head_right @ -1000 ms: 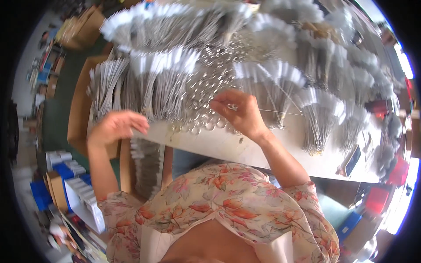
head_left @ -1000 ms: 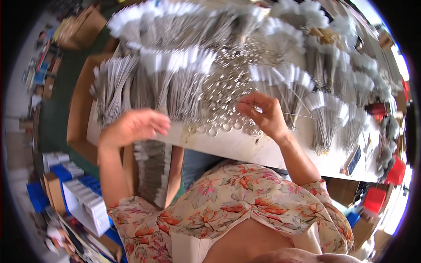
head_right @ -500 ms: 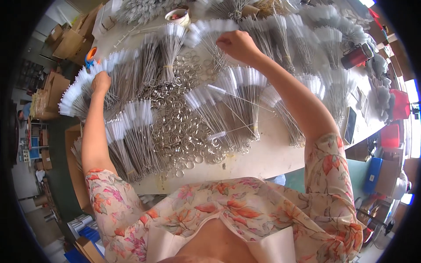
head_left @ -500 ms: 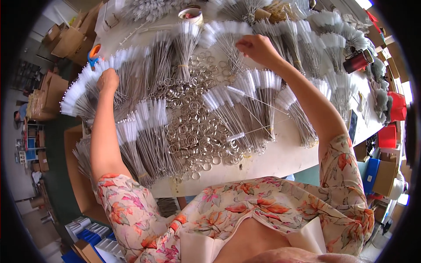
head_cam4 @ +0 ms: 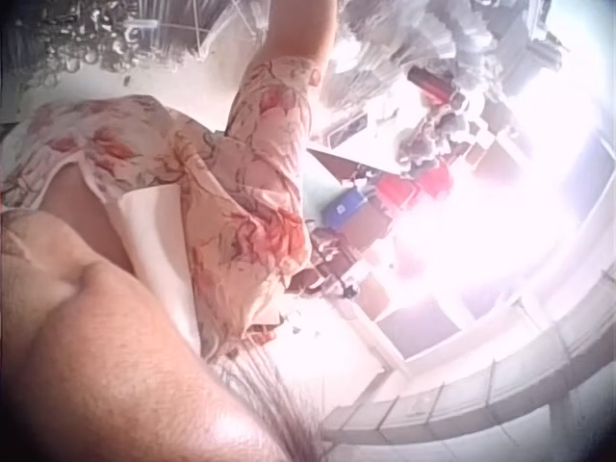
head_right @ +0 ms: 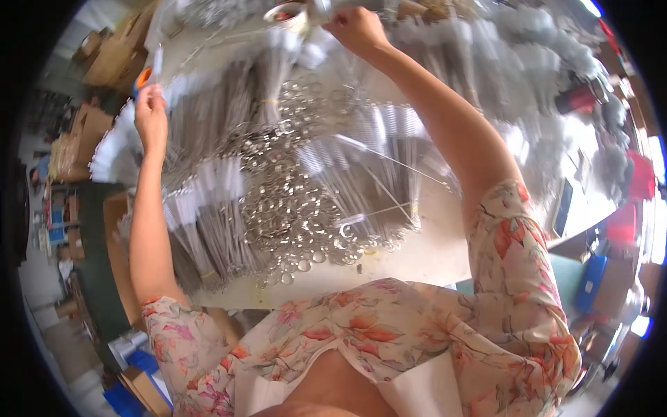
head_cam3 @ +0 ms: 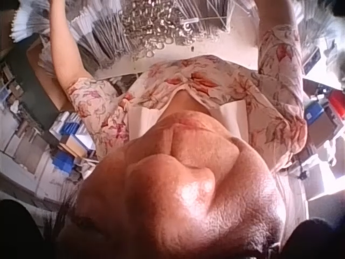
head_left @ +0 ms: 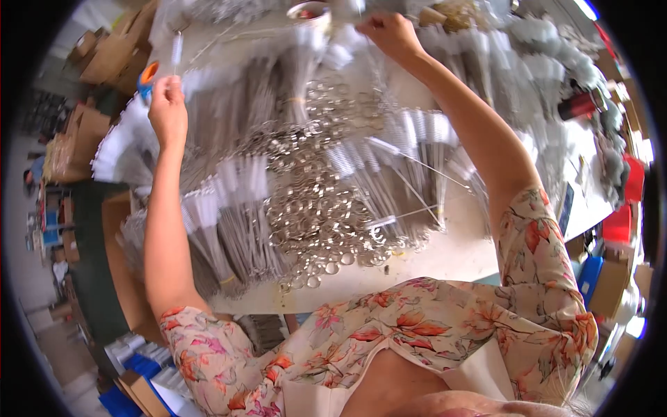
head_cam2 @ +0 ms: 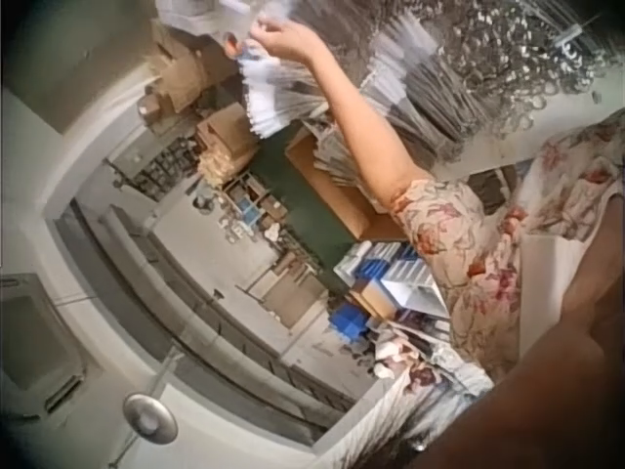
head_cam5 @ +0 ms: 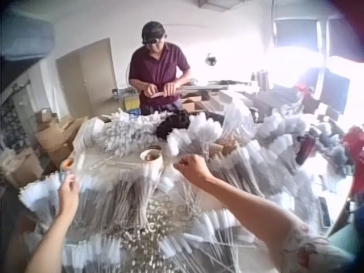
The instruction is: Attaching metal rings to the stems of white brushes.
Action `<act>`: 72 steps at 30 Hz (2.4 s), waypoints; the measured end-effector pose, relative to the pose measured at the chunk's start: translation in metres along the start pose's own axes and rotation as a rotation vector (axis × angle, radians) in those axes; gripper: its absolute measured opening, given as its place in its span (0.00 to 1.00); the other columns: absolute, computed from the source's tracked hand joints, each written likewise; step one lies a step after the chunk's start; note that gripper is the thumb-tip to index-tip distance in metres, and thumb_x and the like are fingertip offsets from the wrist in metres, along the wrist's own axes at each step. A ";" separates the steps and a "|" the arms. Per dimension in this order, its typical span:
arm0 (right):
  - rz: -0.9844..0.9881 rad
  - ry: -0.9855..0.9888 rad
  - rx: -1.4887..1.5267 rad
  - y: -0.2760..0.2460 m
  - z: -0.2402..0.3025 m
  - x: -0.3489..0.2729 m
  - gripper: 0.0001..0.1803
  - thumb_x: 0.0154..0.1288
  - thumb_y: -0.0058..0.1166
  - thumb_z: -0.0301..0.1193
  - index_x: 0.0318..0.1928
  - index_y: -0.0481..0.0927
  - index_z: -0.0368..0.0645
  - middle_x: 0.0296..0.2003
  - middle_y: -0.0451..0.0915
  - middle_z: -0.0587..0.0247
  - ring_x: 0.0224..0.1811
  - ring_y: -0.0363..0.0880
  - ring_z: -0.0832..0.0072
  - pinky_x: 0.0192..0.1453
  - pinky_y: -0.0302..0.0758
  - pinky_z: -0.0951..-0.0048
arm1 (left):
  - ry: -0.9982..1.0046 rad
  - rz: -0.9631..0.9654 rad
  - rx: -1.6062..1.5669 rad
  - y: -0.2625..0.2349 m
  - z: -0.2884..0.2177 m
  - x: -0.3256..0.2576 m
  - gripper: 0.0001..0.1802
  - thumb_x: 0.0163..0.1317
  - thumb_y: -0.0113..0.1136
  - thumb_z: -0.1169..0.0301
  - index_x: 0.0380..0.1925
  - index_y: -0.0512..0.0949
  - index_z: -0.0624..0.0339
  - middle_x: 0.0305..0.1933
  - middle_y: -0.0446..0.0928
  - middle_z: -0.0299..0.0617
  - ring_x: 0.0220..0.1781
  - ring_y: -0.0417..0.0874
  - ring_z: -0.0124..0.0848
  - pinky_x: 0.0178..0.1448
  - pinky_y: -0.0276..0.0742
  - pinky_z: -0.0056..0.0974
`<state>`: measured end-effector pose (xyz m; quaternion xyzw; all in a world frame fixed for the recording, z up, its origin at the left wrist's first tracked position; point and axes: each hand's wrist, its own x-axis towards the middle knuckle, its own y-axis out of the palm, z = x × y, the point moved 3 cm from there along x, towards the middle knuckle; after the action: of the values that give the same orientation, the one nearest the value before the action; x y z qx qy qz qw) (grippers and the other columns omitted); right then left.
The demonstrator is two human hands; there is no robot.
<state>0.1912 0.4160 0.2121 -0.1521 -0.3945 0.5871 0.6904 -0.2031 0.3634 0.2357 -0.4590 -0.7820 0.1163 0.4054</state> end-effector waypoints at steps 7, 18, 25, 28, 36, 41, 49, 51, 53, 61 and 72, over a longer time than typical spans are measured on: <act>-0.076 0.244 0.441 -0.123 -0.032 0.016 0.11 0.64 0.41 0.36 0.34 0.72 0.42 0.24 0.74 0.62 0.21 0.73 0.76 0.24 0.73 0.72 | 0.155 0.605 0.418 0.058 0.025 -0.026 0.10 0.50 0.57 0.66 0.21 0.75 0.63 0.25 0.78 0.49 0.32 0.80 0.44 0.37 0.73 0.43; 0.242 0.401 -0.607 -0.113 -0.079 -0.036 0.16 0.44 0.58 0.37 0.35 0.81 0.45 0.39 0.80 0.58 0.43 0.78 0.61 0.44 0.74 0.60 | -0.129 0.683 0.465 0.049 -0.004 -0.022 0.08 0.50 0.54 0.69 0.21 0.73 0.62 0.22 0.79 0.43 0.28 0.81 0.35 0.37 0.72 0.37; 0.259 0.412 -0.646 -0.110 -0.081 -0.031 0.19 0.44 0.57 0.37 0.38 0.80 0.42 0.38 0.80 0.57 0.45 0.78 0.60 0.45 0.74 0.61 | -0.207 0.633 0.310 0.027 -0.011 -0.027 0.08 0.51 0.56 0.69 0.25 0.74 0.64 0.22 0.77 0.39 0.25 0.76 0.27 0.33 0.70 0.33; 0.213 0.456 -0.566 -0.109 -0.085 -0.035 0.19 0.46 0.54 0.37 0.39 0.80 0.41 0.40 0.79 0.54 0.46 0.77 0.59 0.46 0.73 0.60 | -0.240 0.616 0.005 0.015 -0.016 -0.039 0.08 0.55 0.54 0.72 0.33 0.75 0.66 0.28 0.76 0.35 0.25 0.72 0.23 0.32 0.68 0.28; -0.320 0.075 -0.313 -0.140 -0.106 -0.030 0.11 0.62 0.44 0.34 0.34 0.72 0.39 0.34 0.77 0.51 0.39 0.77 0.63 0.40 0.74 0.60 | -0.369 0.455 -0.418 -0.052 -0.076 -0.088 0.13 0.64 0.49 0.69 0.46 0.73 0.62 0.26 0.66 0.29 0.22 0.64 0.16 0.21 0.63 0.24; -0.343 -0.128 0.417 -0.243 -0.218 0.007 0.05 0.62 0.44 0.27 0.35 0.74 0.48 0.26 0.76 0.67 0.26 0.73 0.77 0.31 0.73 0.76 | -0.411 0.471 -0.505 -0.094 -0.107 -0.111 0.14 0.67 0.46 0.67 0.46 0.72 0.65 0.25 0.63 0.28 0.17 0.53 0.11 0.16 0.44 0.19; -0.049 0.533 -0.603 -0.222 -0.204 -0.018 0.16 0.47 0.60 0.50 0.35 0.83 0.57 0.33 0.82 0.64 0.39 0.79 0.65 0.42 0.75 0.63 | -0.640 0.288 -0.580 -0.126 -0.095 -0.157 0.16 0.66 0.48 0.63 0.37 0.74 0.68 0.22 0.63 0.29 0.17 0.55 0.12 0.16 0.43 0.20; -0.021 0.556 -0.597 -0.223 -0.222 -0.015 0.17 0.47 0.60 0.49 0.35 0.83 0.56 0.34 0.82 0.62 0.40 0.79 0.64 0.44 0.74 0.62 | -0.642 0.304 -0.599 -0.117 -0.101 -0.162 0.16 0.66 0.48 0.63 0.36 0.74 0.68 0.22 0.64 0.30 0.17 0.55 0.13 0.15 0.44 0.20; -0.038 0.481 -0.584 -0.226 -0.239 -0.013 0.18 0.46 0.60 0.48 0.36 0.83 0.54 0.34 0.81 0.60 0.40 0.79 0.62 0.44 0.74 0.62 | -0.626 0.347 -0.676 -0.107 -0.109 -0.168 0.16 0.66 0.47 0.63 0.35 0.74 0.68 0.22 0.64 0.31 0.17 0.57 0.14 0.16 0.47 0.21; -0.327 0.041 0.490 -0.256 -0.083 -0.060 0.09 0.68 0.38 0.31 0.37 0.72 0.42 0.32 0.75 0.65 0.34 0.75 0.75 0.37 0.76 0.71 | -0.421 0.546 -0.734 -0.046 -0.176 -0.189 0.13 0.66 0.46 0.68 0.39 0.74 0.68 0.22 0.63 0.30 0.17 0.55 0.13 0.17 0.47 0.21; 0.153 -0.026 1.025 -0.132 0.130 -0.255 0.17 0.66 0.46 0.36 0.52 0.71 0.40 0.49 0.69 0.61 0.50 0.68 0.77 0.52 0.67 0.75 | 0.358 0.339 -0.636 0.018 -0.276 -0.231 0.12 0.53 0.54 0.84 0.39 0.75 0.65 0.34 0.74 0.40 0.25 0.78 0.26 0.28 0.75 0.28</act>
<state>0.1885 0.1113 0.2911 0.1845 -0.0523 0.7557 0.6262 0.0706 0.1336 0.2817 -0.6972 -0.6090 -0.1482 0.3478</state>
